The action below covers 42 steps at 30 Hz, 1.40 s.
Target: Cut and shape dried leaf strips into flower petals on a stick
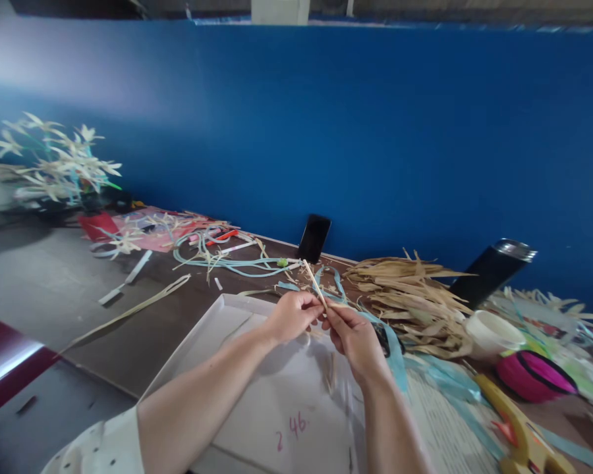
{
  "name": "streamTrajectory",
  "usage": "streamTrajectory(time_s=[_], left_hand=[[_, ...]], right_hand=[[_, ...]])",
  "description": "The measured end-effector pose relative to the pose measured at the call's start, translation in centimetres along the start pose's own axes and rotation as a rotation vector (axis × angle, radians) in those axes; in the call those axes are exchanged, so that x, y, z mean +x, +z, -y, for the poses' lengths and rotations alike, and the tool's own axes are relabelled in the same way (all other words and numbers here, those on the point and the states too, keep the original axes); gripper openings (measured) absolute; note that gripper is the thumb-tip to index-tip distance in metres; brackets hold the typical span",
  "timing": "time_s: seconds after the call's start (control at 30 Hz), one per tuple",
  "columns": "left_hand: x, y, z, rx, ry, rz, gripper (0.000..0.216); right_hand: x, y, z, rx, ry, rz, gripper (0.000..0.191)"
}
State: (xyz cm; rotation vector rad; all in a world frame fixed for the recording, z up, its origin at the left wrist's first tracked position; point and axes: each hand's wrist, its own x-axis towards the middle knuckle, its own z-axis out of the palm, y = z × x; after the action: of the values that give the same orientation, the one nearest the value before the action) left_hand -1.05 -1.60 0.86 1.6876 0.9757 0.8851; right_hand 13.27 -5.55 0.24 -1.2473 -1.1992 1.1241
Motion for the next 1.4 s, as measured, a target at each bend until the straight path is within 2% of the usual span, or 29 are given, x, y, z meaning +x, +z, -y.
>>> streamTrajectory(time_s=[0.13, 0.27, 0.43, 0.53, 0.6, 0.7, 0.8, 0.87, 1.0, 1.17, 1.23, 1.33, 1.4], left_hand=[[-0.1, 0.4, 0.4, 0.149, 0.118, -0.103, 0.027], [0.0, 0.6, 0.5, 0.176, 0.077, -0.151, 0.024], [-0.1, 0.7, 0.0, 0.101, -0.009, -0.12, 0.023], [0.1, 0.5, -0.1, 0.013, -0.076, -0.112, 0.024], [0.3, 0.3, 0.0, -0.052, -0.12, -0.121, 0.024], [0.6, 0.1, 0.1, -0.106, -0.161, -0.12, 0.024], [0.6, 0.1, 0.2, -0.115, -0.139, -0.104, 0.024], [0.5, 0.3, 0.3, -0.084, -0.09, -0.127, 0.024], [0.4, 0.5, 0.5, 0.028, 0.005, -0.2, 0.024], [0.4, 0.4, 0.4, 0.093, 0.004, -0.206, 0.025], [0.3, 0.4, 0.2, 0.101, -0.01, -0.198, 0.026], [0.3, 0.4, 0.1, 0.073, -0.048, -0.173, 0.024], [0.4, 0.3, 0.2, 0.03, -0.081, -0.177, 0.023]], right_hand=[[0.3, 0.3, -0.5, -0.195, -0.142, -0.118, 0.04], [0.4, 0.5, -0.6, -0.442, -0.281, -0.253, 0.039], [0.6, -0.4, -0.6, -0.513, -0.245, -0.427, 0.039], [0.7, -1.2, -0.7, -0.326, -0.159, -0.495, 0.044], [0.6, -1.4, -0.6, -0.069, -0.132, -0.461, 0.052], [0.2, -1.1, -0.1, 0.221, -0.099, -0.247, 0.061], [-0.1, -0.2, 0.2, 0.199, 0.012, -0.028, 0.055], [-0.1, 0.4, 0.0, 0.125, 0.038, -0.004, 0.047], [0.3, 1.0, -0.6, -0.005, -0.043, -0.099, 0.039], [0.5, 1.0, -0.9, -0.225, -0.185, -0.256, 0.042], [0.6, 0.7, -0.8, -0.285, -0.193, -0.337, 0.043], [0.6, 0.0, -0.7, -0.258, -0.138, -0.466, 0.045], [0.5, -0.4, -0.5, -0.112, -0.12, -0.502, 0.048]])
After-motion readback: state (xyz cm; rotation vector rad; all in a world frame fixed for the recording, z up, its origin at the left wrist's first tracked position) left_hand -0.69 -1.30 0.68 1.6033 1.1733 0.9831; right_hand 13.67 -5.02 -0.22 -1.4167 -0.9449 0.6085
